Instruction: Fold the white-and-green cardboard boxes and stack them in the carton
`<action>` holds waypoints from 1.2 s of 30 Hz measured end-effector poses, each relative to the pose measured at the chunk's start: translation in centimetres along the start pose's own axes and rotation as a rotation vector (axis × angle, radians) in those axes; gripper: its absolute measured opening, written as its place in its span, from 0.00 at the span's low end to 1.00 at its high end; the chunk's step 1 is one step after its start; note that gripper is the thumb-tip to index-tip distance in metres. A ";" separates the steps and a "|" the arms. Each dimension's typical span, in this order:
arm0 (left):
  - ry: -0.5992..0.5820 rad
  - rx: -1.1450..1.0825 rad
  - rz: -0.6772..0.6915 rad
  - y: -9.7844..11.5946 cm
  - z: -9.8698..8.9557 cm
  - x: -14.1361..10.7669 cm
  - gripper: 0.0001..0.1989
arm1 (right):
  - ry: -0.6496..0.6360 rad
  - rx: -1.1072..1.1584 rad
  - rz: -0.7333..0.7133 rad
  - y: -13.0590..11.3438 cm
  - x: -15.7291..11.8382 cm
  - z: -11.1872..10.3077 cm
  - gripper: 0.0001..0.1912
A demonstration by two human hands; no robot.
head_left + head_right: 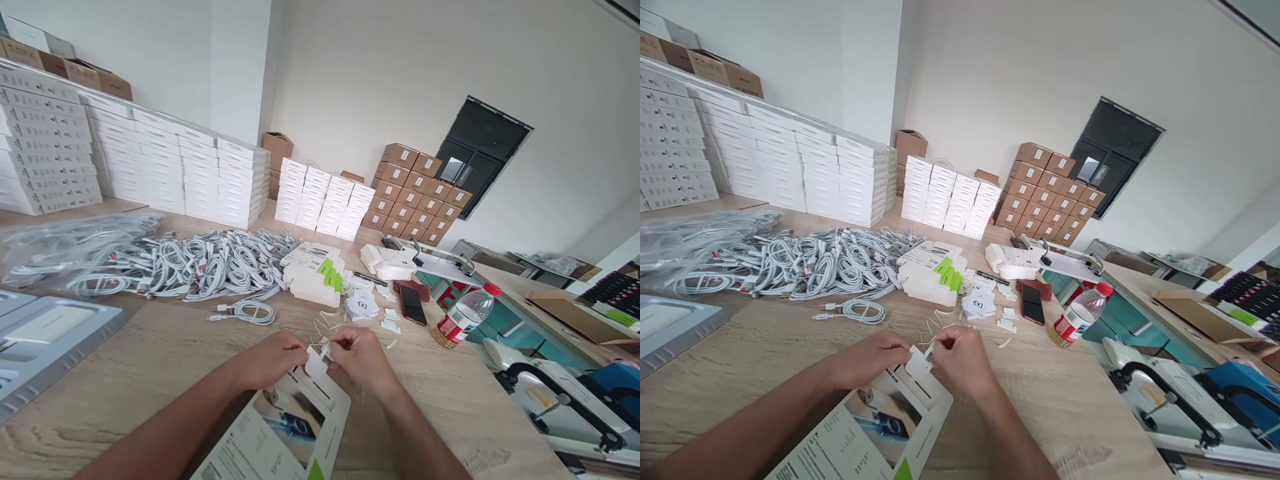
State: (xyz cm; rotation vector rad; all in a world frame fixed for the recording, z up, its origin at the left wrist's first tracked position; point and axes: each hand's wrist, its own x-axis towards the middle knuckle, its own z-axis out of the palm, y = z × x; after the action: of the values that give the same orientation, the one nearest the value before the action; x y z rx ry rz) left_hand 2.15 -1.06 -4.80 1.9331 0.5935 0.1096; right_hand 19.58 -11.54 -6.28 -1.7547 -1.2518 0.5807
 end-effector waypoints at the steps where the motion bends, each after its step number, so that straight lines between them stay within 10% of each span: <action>1: 0.018 -0.001 -0.005 -0.1 -0.2 0.0 0.14 | 0.024 -0.039 0.010 0.1 0.2 -0.8 0.09; 9: 0.152 -0.103 -0.048 -0.5 -0.9 0.2 0.13 | 0.139 -0.753 0.052 1.0 0.7 -4.3 0.09; 16: 0.211 -0.096 -0.045 0.4 -0.7 -0.2 0.13 | 0.092 -0.174 -0.254 0.4 0.2 -1.4 0.11; 23: 0.137 -0.124 0.041 -0.3 -1.0 0.2 0.17 | 0.086 0.022 -0.173 0.1 0.0 -0.4 0.06; 29: 0.253 -0.366 -0.062 -1.1 -1.7 0.4 0.34 | 0.132 -0.106 -0.400 -0.2 -0.1 -1.2 0.06; 36: 0.146 -0.597 -0.026 -1.2 -1.5 0.2 0.11 | 0.175 -0.370 -0.709 -0.3 -0.6 -0.7 0.09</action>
State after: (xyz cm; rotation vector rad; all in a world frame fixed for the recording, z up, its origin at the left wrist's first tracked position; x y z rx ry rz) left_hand 1.35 0.65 -5.25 1.3439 0.6002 0.3712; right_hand 19.72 -12.33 -5.74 -1.4504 -1.7978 -0.2218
